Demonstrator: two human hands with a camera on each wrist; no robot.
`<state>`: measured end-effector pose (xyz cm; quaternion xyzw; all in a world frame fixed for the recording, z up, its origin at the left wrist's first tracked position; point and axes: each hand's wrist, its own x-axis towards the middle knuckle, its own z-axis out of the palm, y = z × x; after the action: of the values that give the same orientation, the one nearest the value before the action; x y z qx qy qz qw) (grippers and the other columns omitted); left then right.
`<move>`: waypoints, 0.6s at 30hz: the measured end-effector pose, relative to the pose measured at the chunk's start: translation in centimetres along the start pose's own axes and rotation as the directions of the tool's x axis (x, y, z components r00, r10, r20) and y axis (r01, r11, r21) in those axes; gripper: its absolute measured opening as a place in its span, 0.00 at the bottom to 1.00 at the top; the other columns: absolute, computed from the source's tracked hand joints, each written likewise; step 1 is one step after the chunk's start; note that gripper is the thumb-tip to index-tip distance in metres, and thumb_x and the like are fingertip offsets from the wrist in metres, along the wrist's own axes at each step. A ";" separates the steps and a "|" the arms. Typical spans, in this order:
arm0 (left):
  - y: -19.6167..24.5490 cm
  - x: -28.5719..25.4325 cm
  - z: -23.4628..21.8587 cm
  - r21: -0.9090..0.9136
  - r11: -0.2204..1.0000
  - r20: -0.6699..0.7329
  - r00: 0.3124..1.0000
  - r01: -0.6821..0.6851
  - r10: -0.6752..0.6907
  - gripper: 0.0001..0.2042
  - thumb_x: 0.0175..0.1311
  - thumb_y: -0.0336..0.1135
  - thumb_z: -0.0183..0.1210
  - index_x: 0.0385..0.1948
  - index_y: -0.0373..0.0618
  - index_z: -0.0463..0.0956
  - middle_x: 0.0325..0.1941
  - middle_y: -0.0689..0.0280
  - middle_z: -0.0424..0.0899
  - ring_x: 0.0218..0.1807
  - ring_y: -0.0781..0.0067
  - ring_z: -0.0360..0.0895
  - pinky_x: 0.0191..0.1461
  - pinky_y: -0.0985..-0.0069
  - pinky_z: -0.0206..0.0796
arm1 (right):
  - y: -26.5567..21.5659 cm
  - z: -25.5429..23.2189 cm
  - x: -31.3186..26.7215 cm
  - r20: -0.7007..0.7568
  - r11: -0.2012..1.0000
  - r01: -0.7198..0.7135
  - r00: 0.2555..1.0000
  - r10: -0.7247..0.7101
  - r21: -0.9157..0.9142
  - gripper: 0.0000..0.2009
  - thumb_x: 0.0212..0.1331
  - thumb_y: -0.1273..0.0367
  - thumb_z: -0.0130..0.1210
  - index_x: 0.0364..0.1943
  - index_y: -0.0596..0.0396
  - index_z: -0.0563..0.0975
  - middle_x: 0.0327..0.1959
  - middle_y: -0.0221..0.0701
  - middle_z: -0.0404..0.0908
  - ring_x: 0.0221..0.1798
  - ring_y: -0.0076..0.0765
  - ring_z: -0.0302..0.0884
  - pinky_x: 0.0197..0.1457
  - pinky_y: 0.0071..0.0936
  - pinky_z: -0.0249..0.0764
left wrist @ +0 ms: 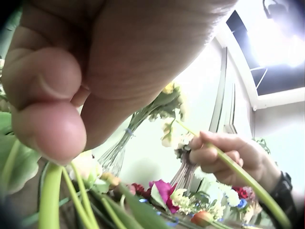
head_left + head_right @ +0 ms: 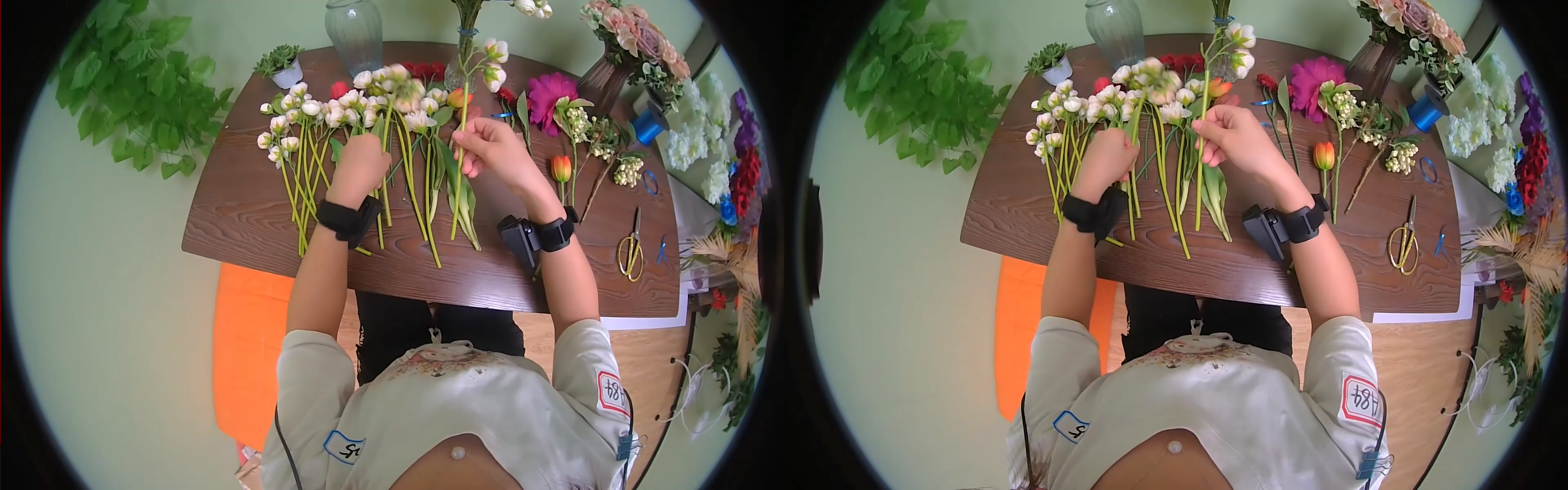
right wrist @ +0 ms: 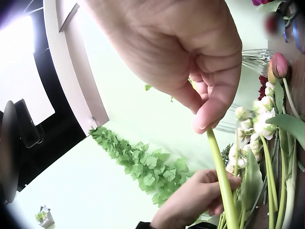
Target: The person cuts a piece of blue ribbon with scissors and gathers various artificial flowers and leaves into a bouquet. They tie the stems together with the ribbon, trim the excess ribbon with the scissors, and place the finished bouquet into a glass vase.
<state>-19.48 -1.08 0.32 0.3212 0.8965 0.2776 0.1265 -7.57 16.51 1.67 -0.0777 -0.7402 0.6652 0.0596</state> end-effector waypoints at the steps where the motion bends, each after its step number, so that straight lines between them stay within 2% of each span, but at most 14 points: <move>1: 0.3 -0.5 -0.2 -0.069 0.997 -0.041 0.999 -0.024 0.021 0.10 0.49 0.29 0.50 0.13 0.35 0.67 0.09 0.62 0.71 0.09 0.75 0.70 0.14 0.80 0.62 | 0.1 0.1 0.1 0.032 1.000 -0.003 0.999 0.003 0.007 0.10 0.55 0.67 0.48 0.22 0.58 0.69 0.16 0.25 0.72 0.16 0.15 0.70 0.20 0.11 0.68; 2: 0.9 -1.1 -0.5 -0.068 0.997 -0.040 0.999 -0.023 0.020 0.10 0.49 0.29 0.50 0.13 0.35 0.67 0.09 0.62 0.71 0.09 0.75 0.70 0.14 0.80 0.62 | 0.2 0.3 0.1 0.032 1.000 -0.004 0.999 0.004 0.009 0.10 0.55 0.67 0.48 0.22 0.58 0.69 0.16 0.25 0.72 0.16 0.15 0.70 0.20 0.11 0.68; 4: 2.2 -2.3 -0.6 -0.241 0.966 -0.059 0.995 -0.091 0.079 0.09 0.52 0.29 0.50 0.16 0.35 0.67 0.10 0.65 0.70 0.09 0.78 0.67 0.12 0.82 0.59 | 0.3 0.8 0.2 0.057 1.000 0.023 0.998 -0.022 -0.014 0.09 0.56 0.67 0.47 0.26 0.59 0.71 0.17 0.23 0.71 0.17 0.13 0.68 0.21 0.10 0.65; 6: 2.7 -2.8 0.2 -0.262 0.956 -0.034 0.992 -0.128 0.123 0.08 0.53 0.30 0.50 0.19 0.35 0.67 0.11 0.66 0.70 0.10 0.81 0.66 0.12 0.83 0.57 | 0.3 1.6 0.2 0.045 0.998 0.061 0.997 -0.062 0.029 0.08 0.55 0.68 0.47 0.26 0.60 0.71 0.16 0.24 0.71 0.17 0.14 0.68 0.21 0.11 0.66; 8: 3.1 -3.1 1.2 -0.264 0.931 -0.037 0.967 -0.253 0.252 0.08 0.54 0.30 0.50 0.20 0.35 0.67 0.11 0.66 0.70 0.10 0.81 0.67 0.12 0.84 0.57 | 0.3 2.0 0.1 0.024 0.992 0.101 0.994 -0.103 0.070 0.08 0.54 0.69 0.48 0.27 0.61 0.71 0.15 0.25 0.71 0.18 0.15 0.69 0.21 0.12 0.67; 9: 3.9 -3.7 1.3 -0.340 0.915 -0.002 0.973 -0.217 0.231 0.07 0.54 0.30 0.50 0.21 0.36 0.67 0.11 0.66 0.71 0.10 0.81 0.67 0.13 0.84 0.57 | 0.4 2.1 0.1 0.003 0.991 0.127 0.992 -0.127 0.053 0.08 0.54 0.69 0.48 0.28 0.63 0.71 0.15 0.26 0.71 0.18 0.15 0.69 0.21 0.12 0.67; 10: 4.0 -3.7 1.7 -0.340 0.914 0.000 0.972 -0.221 0.235 0.07 0.54 0.30 0.50 0.21 0.36 0.67 0.11 0.66 0.71 0.10 0.81 0.67 0.13 0.84 0.57 | 0.4 2.2 0.0 -0.017 0.988 0.152 0.988 -0.152 0.034 0.08 0.54 0.70 0.48 0.29 0.64 0.72 0.16 0.26 0.71 0.18 0.16 0.69 0.21 0.13 0.67; 12: 3.7 -3.5 2.6 -0.244 0.897 -0.122 0.929 -0.369 0.349 0.07 0.54 0.31 0.50 0.21 0.37 0.67 0.11 0.66 0.70 0.11 0.81 0.67 0.13 0.84 0.57 | 0.2 2.1 -0.3 -0.040 0.986 0.165 0.985 -0.165 -0.006 0.08 0.53 0.71 0.49 0.30 0.65 0.72 0.15 0.26 0.71 0.18 0.16 0.69 0.21 0.13 0.67; 13: 3.6 -3.3 2.8 -0.246 0.884 -0.150 0.917 -0.398 0.371 0.07 0.54 0.30 0.50 0.21 0.37 0.67 0.11 0.66 0.70 0.11 0.81 0.68 0.14 0.84 0.58 | 0.1 2.1 -0.4 -0.061 0.983 0.177 0.982 -0.181 -0.055 0.07 0.53 0.72 0.49 0.28 0.65 0.72 0.15 0.27 0.72 0.17 0.17 0.69 0.20 0.14 0.67; 18: 3.8 -3.0 3.2 -0.214 0.859 -0.146 0.885 -0.465 0.443 0.06 0.54 0.29 0.50 0.21 0.36 0.66 0.11 0.67 0.70 0.12 0.80 0.68 0.16 0.83 0.59 | 0.0 1.8 -0.7 -0.092 0.962 0.195 0.972 -0.215 -0.190 0.06 0.51 0.73 0.50 0.25 0.64 0.73 0.13 0.29 0.72 0.16 0.18 0.69 0.20 0.16 0.66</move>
<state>-13.95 0.77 0.10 0.4924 0.7595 0.4216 0.0546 -7.25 14.61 1.48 -0.0427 -0.7968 0.5804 0.1624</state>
